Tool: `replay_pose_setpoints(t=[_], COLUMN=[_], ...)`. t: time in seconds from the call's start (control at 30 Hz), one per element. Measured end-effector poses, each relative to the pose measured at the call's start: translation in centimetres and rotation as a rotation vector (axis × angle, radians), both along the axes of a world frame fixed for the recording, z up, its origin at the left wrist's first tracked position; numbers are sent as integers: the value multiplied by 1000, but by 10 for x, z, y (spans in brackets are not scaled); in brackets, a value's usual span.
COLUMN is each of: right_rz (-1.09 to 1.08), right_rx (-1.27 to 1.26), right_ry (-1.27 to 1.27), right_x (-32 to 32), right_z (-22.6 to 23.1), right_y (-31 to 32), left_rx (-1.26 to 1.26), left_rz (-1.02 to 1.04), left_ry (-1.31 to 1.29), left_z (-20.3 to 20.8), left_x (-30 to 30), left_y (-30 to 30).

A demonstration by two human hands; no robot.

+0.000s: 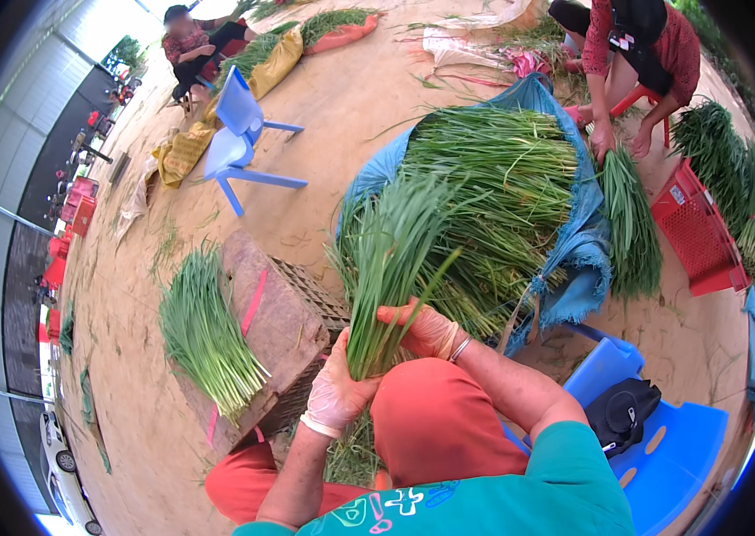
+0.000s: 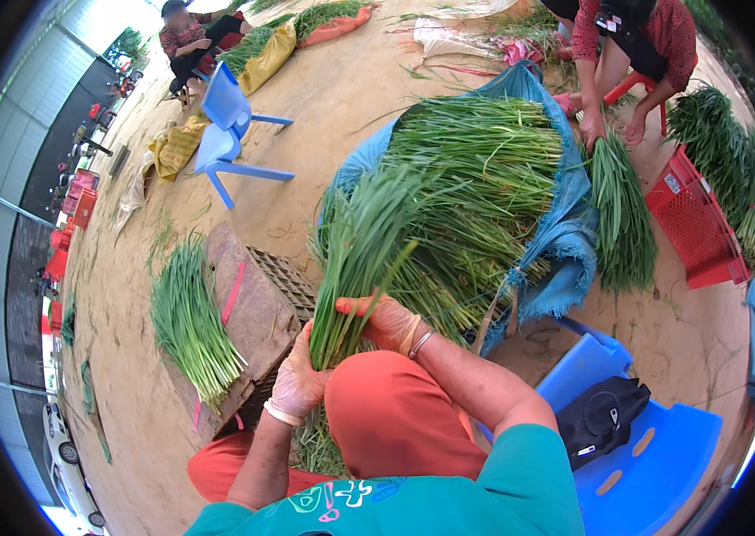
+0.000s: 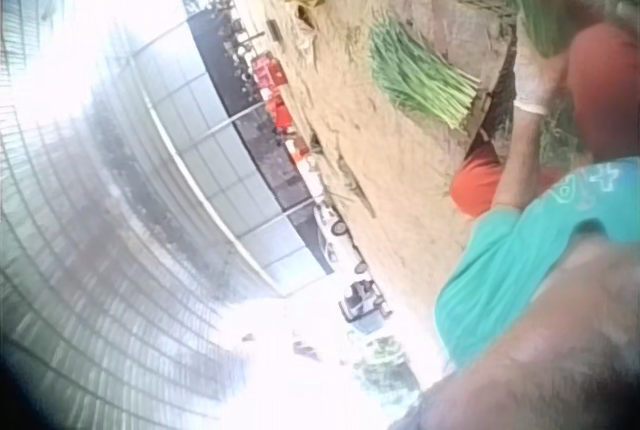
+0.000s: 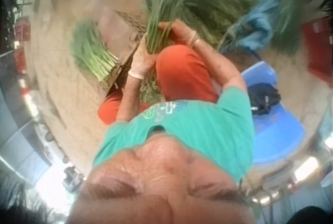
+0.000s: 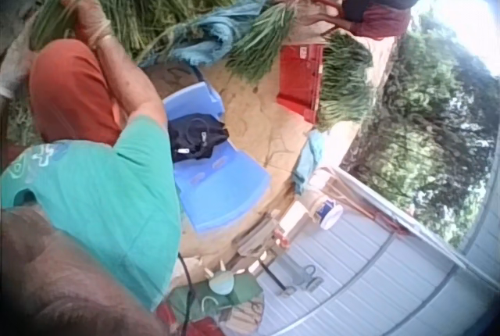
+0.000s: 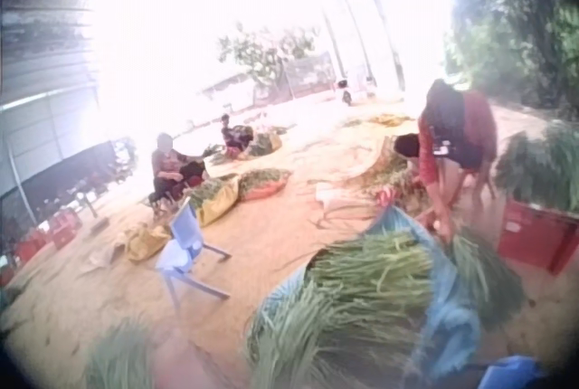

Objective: The person sorts through a pile of green leaves by hand, removes individual stems, gathers the remaining leaves into a bundle, and ties the bundle with a thin red strip.

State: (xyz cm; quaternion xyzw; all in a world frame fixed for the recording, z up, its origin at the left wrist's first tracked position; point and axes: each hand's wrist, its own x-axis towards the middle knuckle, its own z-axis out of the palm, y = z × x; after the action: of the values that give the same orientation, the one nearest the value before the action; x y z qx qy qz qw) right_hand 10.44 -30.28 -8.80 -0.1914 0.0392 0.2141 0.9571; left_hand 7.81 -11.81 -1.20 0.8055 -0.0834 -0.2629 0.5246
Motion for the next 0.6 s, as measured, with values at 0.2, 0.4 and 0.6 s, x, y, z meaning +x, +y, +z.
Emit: replay_pose_setpoints(t=[0.2,0.4,0.6], right_rz=[-124,68,356], right_rx=[-330,-561,-586], right_ry=[-384,-531,-305], right_x=[23,42,48], right_z=[61,116,171], right_y=[-13,0,6], left_rx=[-291,-401,-826], left_rz=[8,127,219], left_ry=[-58,-41,186], left_z=[23,54,60], left_x=[10,35,25], left_y=[-5,-6,26])
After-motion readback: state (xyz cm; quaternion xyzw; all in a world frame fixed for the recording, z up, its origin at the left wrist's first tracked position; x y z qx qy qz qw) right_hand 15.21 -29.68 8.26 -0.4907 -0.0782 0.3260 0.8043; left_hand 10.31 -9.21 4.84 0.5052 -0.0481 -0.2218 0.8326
